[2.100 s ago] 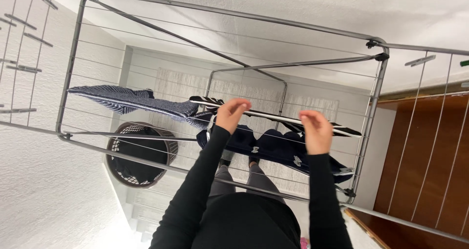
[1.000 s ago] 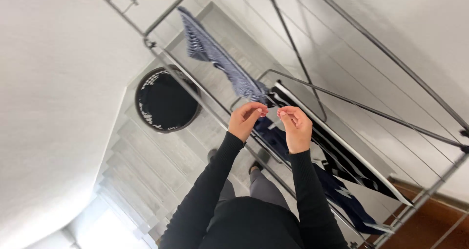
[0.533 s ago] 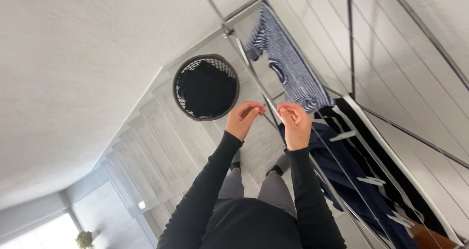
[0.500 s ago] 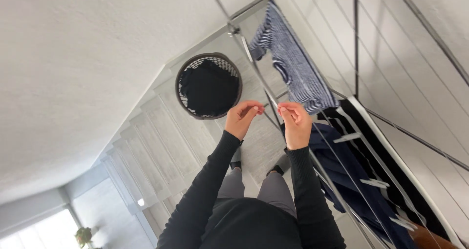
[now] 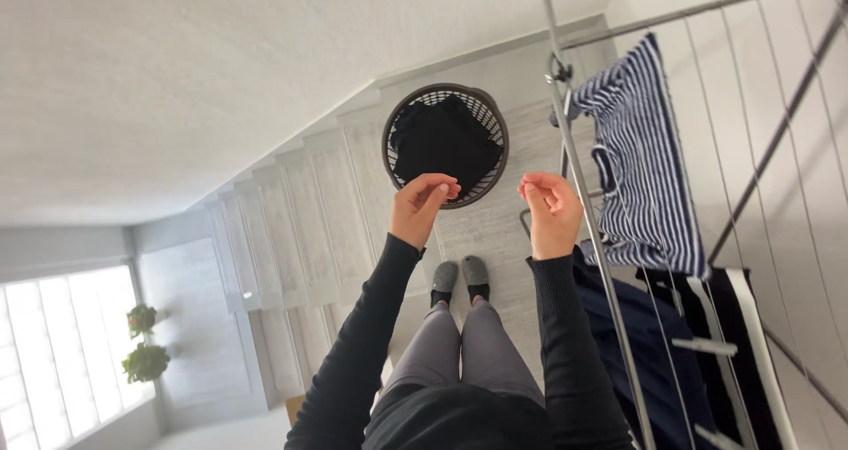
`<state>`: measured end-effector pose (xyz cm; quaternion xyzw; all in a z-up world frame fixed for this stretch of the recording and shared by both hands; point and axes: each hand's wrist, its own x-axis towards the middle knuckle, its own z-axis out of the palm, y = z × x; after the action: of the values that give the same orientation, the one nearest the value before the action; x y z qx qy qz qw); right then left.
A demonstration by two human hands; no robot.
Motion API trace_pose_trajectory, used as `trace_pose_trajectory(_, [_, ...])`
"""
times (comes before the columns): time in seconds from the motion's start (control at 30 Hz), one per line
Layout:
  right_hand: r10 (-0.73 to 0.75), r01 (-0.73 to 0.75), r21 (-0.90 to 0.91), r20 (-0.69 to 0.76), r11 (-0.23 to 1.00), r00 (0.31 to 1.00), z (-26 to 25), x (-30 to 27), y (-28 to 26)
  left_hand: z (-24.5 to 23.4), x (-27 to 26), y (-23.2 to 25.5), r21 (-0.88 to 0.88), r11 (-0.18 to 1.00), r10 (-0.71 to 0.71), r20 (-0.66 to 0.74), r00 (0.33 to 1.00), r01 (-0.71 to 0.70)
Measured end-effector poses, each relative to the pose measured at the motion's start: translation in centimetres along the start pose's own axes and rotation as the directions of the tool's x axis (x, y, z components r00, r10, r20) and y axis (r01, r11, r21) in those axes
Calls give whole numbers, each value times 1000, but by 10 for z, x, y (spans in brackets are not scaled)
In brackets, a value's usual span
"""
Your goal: The person removes a striped garment, black tops, and a small black item from a laundry basket and hangs them onto a drying rack by hand.
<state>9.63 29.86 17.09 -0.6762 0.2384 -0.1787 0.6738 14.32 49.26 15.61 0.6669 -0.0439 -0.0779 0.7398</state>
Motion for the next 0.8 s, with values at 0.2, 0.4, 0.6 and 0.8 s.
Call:
trace_pose_trajectory(0.2, [10, -9, -8, 82, 1000, 997, 20, 40, 44, -24, 16, -20, 12, 1000, -7, -151, 989, 9])
trace_pose_trajectory(0.4, [22, -13, -56, 174, 998, 985, 43, 74, 106, -42, 37, -56, 15, 999, -32, -250, 968, 37])
trace_pose_trajectory(0.6, [79, -50, -116, 263, 992, 962, 88, 93, 166, -56, 65, -110, 54, 998, -14, -321, 947, 33])
trace_pose_trajectory(0.8, [124, -85, -132, 318, 988, 940, 135, 115, 273, -83, 95, -185, 43, 997, -52, -350, 935, 71])
